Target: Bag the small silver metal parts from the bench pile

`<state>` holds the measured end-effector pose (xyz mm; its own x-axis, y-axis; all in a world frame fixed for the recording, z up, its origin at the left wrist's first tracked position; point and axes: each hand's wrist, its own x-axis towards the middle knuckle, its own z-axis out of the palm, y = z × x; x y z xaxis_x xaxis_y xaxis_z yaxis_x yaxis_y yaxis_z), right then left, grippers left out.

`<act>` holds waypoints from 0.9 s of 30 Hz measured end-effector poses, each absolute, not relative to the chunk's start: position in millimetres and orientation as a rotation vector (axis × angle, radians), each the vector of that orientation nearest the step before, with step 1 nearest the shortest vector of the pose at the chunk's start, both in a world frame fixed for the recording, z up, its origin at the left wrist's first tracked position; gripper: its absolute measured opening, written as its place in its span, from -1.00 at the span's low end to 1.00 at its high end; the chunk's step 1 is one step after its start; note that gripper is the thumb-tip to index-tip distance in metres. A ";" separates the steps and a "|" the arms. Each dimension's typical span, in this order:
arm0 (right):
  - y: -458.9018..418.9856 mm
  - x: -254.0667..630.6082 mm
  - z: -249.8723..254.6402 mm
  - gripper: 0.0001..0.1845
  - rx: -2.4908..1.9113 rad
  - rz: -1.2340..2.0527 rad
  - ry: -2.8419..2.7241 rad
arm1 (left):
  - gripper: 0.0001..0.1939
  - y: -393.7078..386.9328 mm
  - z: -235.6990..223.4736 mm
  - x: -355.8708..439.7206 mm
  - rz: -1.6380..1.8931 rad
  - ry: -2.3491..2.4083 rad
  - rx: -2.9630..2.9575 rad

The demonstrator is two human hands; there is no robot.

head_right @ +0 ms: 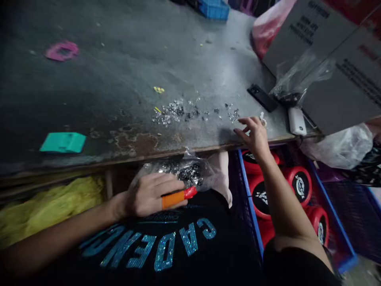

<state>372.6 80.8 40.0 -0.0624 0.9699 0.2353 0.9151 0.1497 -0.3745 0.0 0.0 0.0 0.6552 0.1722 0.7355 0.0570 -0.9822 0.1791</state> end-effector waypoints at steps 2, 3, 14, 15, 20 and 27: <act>114.8 380.8 31.7 -0.13 -1.971 0.080 -2.006 | -0.67 6.1 10.6 -2.7 1.200 0.364 2.521; 130.9 382.1 27.7 0.00 -2.031 0.060 -2.009 | -0.64 9.0 15.0 -4.0 1.193 0.423 2.438; 197.6 271.5 5.8 0.10 -1.450 0.525 -2.243 | -0.66 27.6 14.1 -8.7 1.258 0.625 2.252; 196.9 273.3 8.4 0.03 -1.360 0.532 -2.209 | -0.66 28.2 14.9 -9.7 1.251 0.642 2.229; 199.6 328.8 13.9 0.11 -1.391 0.389 -2.054 | -0.65 29.6 19.9 -18.4 1.287 0.729 2.068; 198.8 289.9 -2.3 0.50 -1.396 0.361 -2.534 | -0.68 30.9 12.0 -16.4 1.303 0.757 1.948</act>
